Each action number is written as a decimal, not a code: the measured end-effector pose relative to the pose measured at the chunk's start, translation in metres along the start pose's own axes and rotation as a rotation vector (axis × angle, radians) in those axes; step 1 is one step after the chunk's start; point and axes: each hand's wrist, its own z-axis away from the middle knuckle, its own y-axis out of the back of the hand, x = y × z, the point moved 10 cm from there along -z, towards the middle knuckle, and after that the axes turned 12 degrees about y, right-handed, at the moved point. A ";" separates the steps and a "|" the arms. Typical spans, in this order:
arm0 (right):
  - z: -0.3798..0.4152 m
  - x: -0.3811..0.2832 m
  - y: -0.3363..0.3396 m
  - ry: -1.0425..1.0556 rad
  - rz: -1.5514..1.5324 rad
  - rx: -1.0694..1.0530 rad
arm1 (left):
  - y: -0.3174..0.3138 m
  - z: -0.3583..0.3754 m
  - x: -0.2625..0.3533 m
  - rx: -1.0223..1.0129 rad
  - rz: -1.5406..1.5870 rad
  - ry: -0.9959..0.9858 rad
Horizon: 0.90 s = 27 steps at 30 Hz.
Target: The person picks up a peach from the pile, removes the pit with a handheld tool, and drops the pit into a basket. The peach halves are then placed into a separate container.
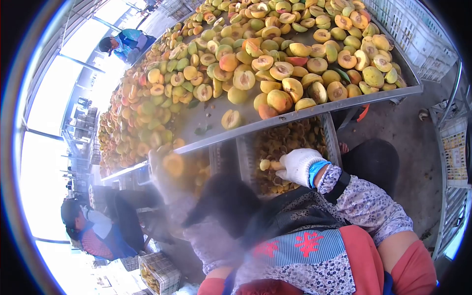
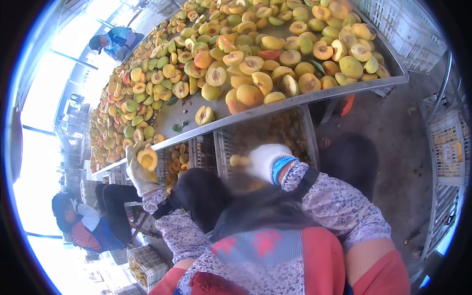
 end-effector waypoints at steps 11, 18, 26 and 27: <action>-0.001 0.005 0.047 -0.010 -0.044 0.442 | -0.188 -0.026 0.021 -0.432 -0.698 -0.140; 0.004 -0.001 0.054 0.107 -0.226 0.477 | -0.217 -0.013 -0.009 -0.761 0.016 0.330; -0.008 -0.009 0.020 0.107 -0.811 0.290 | -0.189 0.012 0.028 -0.881 0.956 0.547; -0.008 -0.017 0.019 0.161 -0.931 0.263 | -0.189 0.021 0.024 -0.893 0.970 0.609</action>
